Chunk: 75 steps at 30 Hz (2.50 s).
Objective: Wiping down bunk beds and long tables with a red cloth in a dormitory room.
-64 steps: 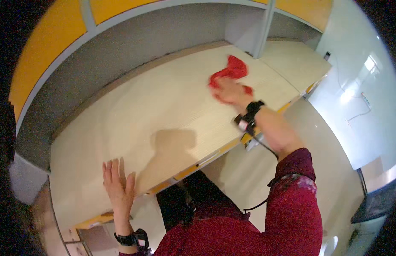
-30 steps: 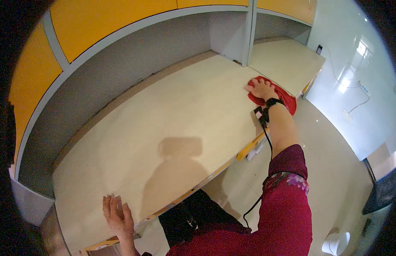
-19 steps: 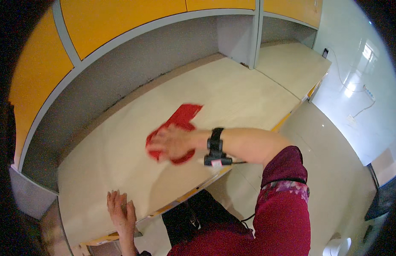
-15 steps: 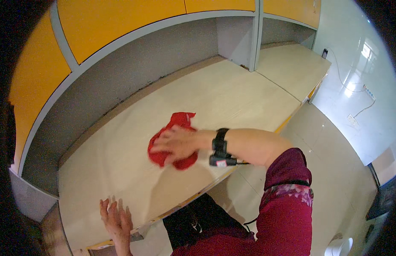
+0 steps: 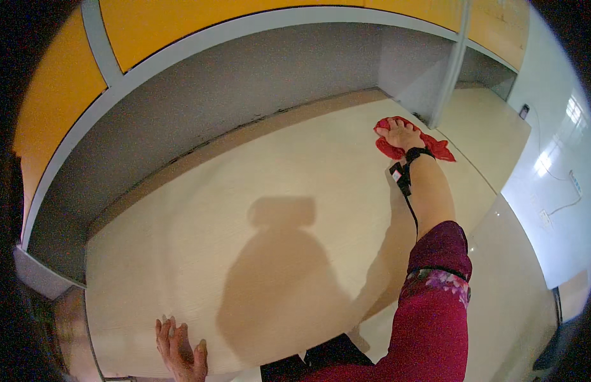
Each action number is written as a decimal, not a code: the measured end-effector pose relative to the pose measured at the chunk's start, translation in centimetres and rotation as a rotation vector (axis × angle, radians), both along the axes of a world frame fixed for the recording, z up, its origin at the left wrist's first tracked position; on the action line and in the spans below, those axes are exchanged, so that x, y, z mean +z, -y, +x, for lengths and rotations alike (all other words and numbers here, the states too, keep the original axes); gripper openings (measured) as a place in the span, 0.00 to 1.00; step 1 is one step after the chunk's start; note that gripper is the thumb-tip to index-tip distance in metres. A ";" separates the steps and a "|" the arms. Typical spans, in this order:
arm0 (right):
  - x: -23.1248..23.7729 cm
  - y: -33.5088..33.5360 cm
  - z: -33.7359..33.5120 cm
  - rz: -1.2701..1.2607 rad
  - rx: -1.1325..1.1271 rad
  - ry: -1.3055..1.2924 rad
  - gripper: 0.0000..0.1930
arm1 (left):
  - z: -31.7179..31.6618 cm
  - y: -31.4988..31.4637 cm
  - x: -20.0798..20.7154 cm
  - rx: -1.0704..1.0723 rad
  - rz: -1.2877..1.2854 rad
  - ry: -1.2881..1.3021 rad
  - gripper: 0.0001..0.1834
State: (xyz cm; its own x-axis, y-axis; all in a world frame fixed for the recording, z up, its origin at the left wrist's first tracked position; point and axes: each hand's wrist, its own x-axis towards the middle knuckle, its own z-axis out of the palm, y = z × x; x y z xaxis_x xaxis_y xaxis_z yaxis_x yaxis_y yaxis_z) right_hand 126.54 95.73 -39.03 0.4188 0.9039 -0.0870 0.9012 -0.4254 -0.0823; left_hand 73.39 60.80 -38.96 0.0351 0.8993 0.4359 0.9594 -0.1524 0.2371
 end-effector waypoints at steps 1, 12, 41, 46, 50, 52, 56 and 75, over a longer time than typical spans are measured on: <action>-0.1 -1.0 -0.5 0.013 0.018 -0.011 0.42 | -0.1 0.0 -0.1 -0.004 -0.037 0.057 0.23; 2.4 1.2 -32.7 -0.104 1.069 -0.204 0.30 | -0.7 0.7 -1.8 0.050 -0.048 0.043 0.20; -1.9 28.9 -13.0 0.482 1.087 -0.032 0.25 | -1.3 1.5 -3.5 0.062 0.066 0.023 0.15; -2.0 26.9 1.6 0.300 0.213 0.061 0.29 | -1.2 1.3 -3.6 0.089 0.033 0.013 0.14; -2.2 23.8 9.8 0.260 -0.172 0.113 0.35 | -1.1 1.0 -4.0 0.070 0.075 0.010 0.15; -1.6 22.9 9.4 0.243 -0.224 0.087 0.35 | -0.8 1.0 -3.8 0.075 0.097 0.022 0.15; -2.2 21.4 1.5 0.163 0.116 0.038 0.33 | -0.6 1.0 -3.1 0.094 0.094 0.004 0.15; 0.2 5.6 -12.3 0.010 0.224 -0.049 0.39 | -0.7 1.4 -2.4 0.073 0.071 0.040 0.15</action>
State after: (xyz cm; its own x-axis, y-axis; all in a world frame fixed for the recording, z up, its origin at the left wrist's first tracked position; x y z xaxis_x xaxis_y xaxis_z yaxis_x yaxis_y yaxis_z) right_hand 114.26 90.17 -38.88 0.2034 0.9747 -0.0925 0.9679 -0.2144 -0.1314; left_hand 72.73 59.39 -41.38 -0.0481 0.8655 0.4986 0.9585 -0.1004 0.2668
